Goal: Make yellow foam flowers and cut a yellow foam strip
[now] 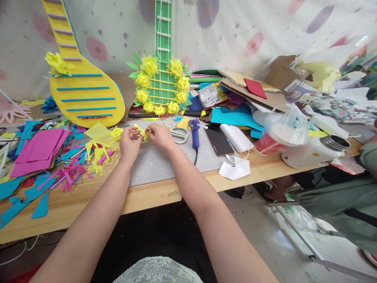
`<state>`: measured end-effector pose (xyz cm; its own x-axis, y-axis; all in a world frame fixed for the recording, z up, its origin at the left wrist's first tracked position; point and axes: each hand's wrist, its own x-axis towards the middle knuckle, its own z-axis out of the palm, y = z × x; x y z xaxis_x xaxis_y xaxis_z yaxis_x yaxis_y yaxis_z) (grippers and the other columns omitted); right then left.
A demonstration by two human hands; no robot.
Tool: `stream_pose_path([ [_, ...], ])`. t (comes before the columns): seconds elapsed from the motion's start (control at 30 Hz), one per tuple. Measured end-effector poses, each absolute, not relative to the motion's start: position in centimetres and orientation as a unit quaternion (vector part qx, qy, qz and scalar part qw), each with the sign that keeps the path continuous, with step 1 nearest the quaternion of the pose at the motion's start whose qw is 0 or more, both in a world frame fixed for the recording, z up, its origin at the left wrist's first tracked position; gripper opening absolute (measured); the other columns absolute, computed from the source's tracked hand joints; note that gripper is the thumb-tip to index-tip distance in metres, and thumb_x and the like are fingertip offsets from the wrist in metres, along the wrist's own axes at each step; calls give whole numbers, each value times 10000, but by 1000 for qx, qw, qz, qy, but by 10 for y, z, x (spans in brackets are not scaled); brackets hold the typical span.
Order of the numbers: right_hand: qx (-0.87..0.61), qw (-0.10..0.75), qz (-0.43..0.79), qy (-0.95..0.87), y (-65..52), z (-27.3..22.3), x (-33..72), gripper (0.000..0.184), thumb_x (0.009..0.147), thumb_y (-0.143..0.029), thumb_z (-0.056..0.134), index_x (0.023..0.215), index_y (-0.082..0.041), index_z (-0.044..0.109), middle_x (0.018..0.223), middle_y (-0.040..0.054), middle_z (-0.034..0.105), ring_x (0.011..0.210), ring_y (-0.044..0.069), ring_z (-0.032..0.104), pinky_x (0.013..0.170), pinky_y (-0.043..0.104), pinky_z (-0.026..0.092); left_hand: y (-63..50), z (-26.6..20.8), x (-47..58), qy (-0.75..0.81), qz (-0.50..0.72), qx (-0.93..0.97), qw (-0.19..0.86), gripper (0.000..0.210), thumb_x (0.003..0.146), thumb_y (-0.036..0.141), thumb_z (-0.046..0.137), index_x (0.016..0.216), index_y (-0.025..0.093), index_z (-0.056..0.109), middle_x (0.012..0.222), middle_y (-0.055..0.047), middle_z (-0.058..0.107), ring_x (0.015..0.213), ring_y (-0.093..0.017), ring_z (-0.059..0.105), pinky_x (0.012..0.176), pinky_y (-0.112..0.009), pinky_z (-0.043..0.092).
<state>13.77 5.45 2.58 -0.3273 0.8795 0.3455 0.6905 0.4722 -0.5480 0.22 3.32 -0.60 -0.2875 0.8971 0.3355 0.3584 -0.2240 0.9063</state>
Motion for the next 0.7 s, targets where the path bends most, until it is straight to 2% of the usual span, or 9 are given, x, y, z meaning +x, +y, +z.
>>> stream_pose_path([
  [0.3, -497, 302, 142, -801, 53, 26, 136, 182, 813, -223, 487, 866, -187, 657, 803, 22, 614, 733, 146, 510, 652, 254, 319, 29, 5, 4, 609, 560, 495, 265, 195, 635, 140, 596, 821, 193, 572, 618, 33, 597, 560, -125, 603, 605, -258, 464],
  [0.53, -499, 315, 139, -795, 53, 25, 135, 178, 806, -225, 485, 855, -189, 652, 783, 17, 612, 712, 141, 506, 636, 252, 311, 30, 2, 2, 608, 574, 508, 209, 217, 631, 113, 535, 825, 203, 567, 600, 52, 540, 539, -105, 558, 578, -239, 446],
  [0.7, -512, 339, 148, -775, 52, 24, 134, 182, 802, -237, 489, 876, -201, 652, 778, 6, 618, 694, 133, 508, 624, 244, 315, 31, 0, 1, 601, 577, 507, 222, 189, 652, 133, 538, 827, 199, 565, 587, 49, 531, 543, -112, 559, 585, -246, 444],
])
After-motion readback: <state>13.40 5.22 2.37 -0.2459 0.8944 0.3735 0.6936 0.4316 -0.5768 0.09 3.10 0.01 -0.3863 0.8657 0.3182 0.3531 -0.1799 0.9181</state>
